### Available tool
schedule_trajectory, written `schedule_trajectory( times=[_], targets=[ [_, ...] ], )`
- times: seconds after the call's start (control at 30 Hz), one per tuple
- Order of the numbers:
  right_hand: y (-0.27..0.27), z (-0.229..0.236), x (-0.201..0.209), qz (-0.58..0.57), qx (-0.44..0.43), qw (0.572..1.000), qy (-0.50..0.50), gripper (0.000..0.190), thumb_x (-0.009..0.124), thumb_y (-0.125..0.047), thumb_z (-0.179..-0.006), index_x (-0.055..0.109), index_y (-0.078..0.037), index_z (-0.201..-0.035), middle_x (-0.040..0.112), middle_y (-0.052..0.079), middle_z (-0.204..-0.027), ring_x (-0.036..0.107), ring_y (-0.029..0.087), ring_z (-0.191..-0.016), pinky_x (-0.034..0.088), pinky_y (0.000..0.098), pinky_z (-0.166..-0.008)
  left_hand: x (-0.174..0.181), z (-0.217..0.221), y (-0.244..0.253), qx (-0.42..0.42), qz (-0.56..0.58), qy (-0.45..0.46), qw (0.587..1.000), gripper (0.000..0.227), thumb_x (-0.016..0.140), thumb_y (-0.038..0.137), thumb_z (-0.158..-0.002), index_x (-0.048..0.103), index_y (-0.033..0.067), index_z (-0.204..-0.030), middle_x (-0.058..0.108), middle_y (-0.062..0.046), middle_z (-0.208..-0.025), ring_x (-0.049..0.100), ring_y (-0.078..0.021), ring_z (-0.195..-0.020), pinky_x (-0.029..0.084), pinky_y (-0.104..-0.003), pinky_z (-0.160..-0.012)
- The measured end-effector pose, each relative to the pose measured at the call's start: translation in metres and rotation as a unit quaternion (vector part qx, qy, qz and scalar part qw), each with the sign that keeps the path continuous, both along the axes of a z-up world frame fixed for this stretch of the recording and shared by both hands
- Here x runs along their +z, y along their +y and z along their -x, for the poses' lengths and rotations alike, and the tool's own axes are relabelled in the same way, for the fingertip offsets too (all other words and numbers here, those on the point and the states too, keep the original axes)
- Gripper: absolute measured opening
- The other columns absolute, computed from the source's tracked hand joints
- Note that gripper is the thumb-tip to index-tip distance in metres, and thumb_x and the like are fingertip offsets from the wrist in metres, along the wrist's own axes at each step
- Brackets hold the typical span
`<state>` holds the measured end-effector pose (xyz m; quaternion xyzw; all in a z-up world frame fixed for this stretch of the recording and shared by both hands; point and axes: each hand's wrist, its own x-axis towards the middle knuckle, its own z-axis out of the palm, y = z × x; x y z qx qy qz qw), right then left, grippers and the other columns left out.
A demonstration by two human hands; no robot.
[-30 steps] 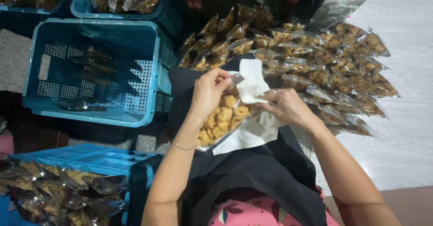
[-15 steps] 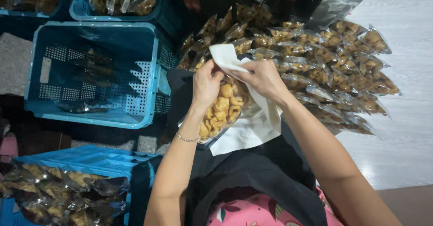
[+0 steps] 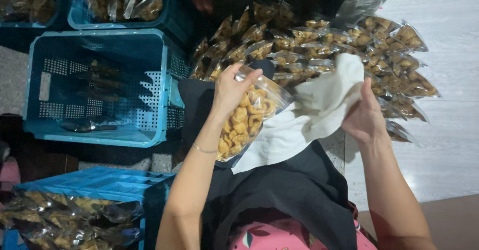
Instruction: The person repeatedly wipes the exterior of sealed, transparent snack bags using a white cloth. They pick up each bag from a blue plastic basket, wipe it thoroughly, and place it into a growing pile on the floor. The task involves handling multiple identical snack packages one by one.
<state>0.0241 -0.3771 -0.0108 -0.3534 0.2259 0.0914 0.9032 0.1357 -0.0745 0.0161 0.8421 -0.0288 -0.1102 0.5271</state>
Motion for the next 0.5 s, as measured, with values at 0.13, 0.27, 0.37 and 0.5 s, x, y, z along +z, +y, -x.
schedule_trajectory(
  times=[0.13,0.27,0.37,0.5],
  targets=[
    [0.010,-0.021,-0.016,0.035,0.058,0.991,-0.115,0.049,0.068,-0.025,-0.103,0.050,-0.005,-0.144,0.061,0.010,-0.130,0.063,0.021,-0.118,0.051,0.0413,-0.105,-0.006,-0.013,-0.005,-0.032,-0.002,-0.065,0.997,0.031,0.083,0.033,-0.085,0.079,0.0029,-0.094,0.077,-0.006,-0.087,0.073,-0.0151,-0.082,0.054,-0.028,-0.077],
    [0.041,-0.047,-0.032,0.343,0.144,0.915,-0.155,0.033,0.071,-0.026,-0.102,0.071,-0.004,-0.127,0.063,0.017,-0.119,0.063,0.025,-0.101,0.054,0.0395,-0.089,-0.027,-0.017,0.005,-0.051,0.123,0.054,0.990,0.026,0.082,0.023,-0.087,0.075,0.0004,-0.096,0.076,-0.007,-0.086,0.067,-0.0146,-0.080,0.052,-0.027,-0.073],
    [0.071,-0.056,-0.011,0.538,0.177,0.767,-0.300,0.029,0.073,-0.024,-0.095,0.073,-0.012,-0.121,0.060,0.010,-0.127,0.060,0.022,-0.111,0.052,0.0375,-0.092,-0.040,-0.023,0.016,-0.090,0.153,0.069,0.982,0.024,0.079,0.017,-0.089,0.072,-0.0013,-0.103,0.074,-0.007,-0.094,0.065,-0.0131,-0.085,0.053,-0.026,-0.076],
    [0.111,-0.058,0.020,0.716,0.126,0.584,-0.361,0.039,0.080,-0.020,-0.081,0.075,-0.010,-0.118,0.056,0.013,-0.126,0.051,0.031,-0.113,0.043,0.0473,-0.094,-0.048,-0.026,0.020,-0.120,0.234,0.098,0.960,0.041,0.073,0.010,-0.084,0.061,0.0024,-0.122,0.072,-0.006,-0.110,0.068,-0.0115,-0.094,0.056,-0.026,-0.080]
  ],
)
